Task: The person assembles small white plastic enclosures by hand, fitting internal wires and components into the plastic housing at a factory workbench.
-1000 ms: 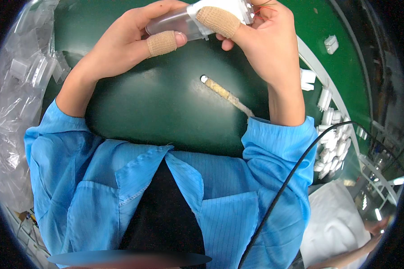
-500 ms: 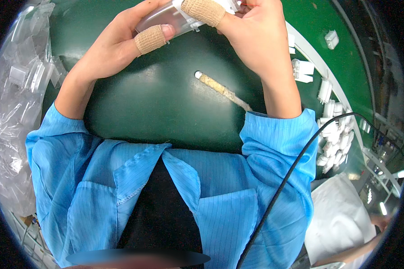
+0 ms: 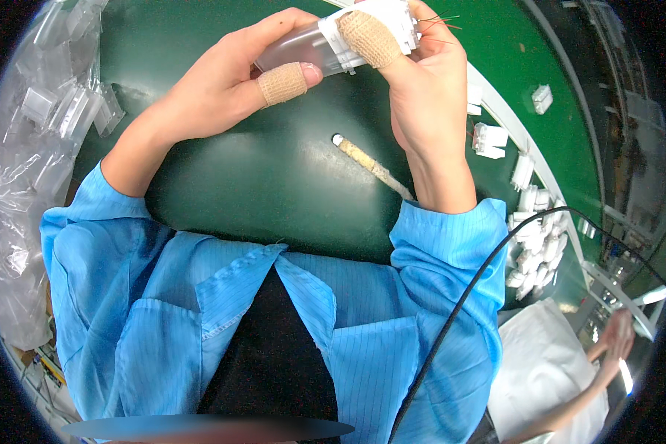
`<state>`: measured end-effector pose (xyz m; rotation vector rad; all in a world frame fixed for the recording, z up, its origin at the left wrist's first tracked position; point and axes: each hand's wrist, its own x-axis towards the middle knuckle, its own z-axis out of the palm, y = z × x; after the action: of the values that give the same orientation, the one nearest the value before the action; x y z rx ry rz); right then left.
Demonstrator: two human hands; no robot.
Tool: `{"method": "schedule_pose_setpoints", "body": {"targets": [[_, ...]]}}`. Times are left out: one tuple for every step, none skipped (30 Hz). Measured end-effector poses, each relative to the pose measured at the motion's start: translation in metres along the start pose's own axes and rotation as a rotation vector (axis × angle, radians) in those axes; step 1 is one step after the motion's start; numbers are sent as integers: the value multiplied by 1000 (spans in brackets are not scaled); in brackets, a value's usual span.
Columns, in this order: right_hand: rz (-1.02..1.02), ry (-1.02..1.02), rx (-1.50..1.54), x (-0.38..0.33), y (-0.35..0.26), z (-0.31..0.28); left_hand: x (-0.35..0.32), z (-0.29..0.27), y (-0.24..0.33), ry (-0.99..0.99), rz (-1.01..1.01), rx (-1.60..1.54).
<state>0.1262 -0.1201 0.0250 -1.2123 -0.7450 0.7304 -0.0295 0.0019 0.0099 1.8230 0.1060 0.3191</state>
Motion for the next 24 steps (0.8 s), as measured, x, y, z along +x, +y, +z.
{"method": "schedule_pose_setpoints", "body": {"targets": [[6, -1, -1, 1, 1, -1, 0, 0, -2, 46, 67, 5], [-39, -48, -77, 2, 2, -3, 0, 1, -2, 88, 136, 12], [-83, -94, -153, 2, 2, -6, 0, 1, -1, 85, 135, 10], [-82, -90, -154, 2, 0, -8, 0, 2, 0, 91, 86, -42], [-102, -108, -295, 5, -3, -9, 1, 2, 1, 99, 37, -93], [-122, -126, -435, 7, -5, -11, 2, 1, -1, 98, 36, -94], [-122, -124, -435, 8, -5, -13, 4, 1, -3, 80, 3, -133], [-91, -148, -432, 9, -6, -14, 5, 1, -4, 65, -29, -170], [-60, -171, -429, 10, -7, -15, 4, 3, -5, 67, -28, -168], [-63, -173, -428, 11, -8, -14, 3, 6, -6, 97, -7, -217], [-70, -216, -438, 10, -9, -14, 3, 8, -7, 122, 13, -268], [-77, -258, -448, 10, -11, -14, 3, 7, -8, 120, 15, -268], [-78, -256, -449, 10, -13, -14, 4, 6, -9, 103, 15, -270], [-72, -273, -449, 10, -14, -14, 5, 5, -10, 85, 12, -272], [-65, -290, -450, 10, -14, -14, 5, 6, -9, 83, 10, -274], [-62, -289, -449, 8, -12, -14, 5, 6, -6, 91, -12, -267], [-86, -236, -455, 6, -8, -11, 4, 6, -4, 102, -34, -260], [-109, -184, -460, 4, -5, -8, 3, 7, -4, 103, -35, -261], [-107, -186, -460, 3, -2, -5, 2, 8, -3, 142, 21, -208], [-99, -185, -431, 1, 0, -2, 1, 9, -4, 181, 75, -156], [-91, -184, -403, -1, 1, 0, 1, 8, -4, 183, 74, -159], [5, -149, -363, -3, -4, 3, 2, 6, -3, 169, 70, -120], [3, -156, -362, -2, -9, 6, 1, 5, -1, 159, 66, -77], [56, -195, -295, 0, -14, 7, 0, 3, -1, 166, 67, -73]]}}
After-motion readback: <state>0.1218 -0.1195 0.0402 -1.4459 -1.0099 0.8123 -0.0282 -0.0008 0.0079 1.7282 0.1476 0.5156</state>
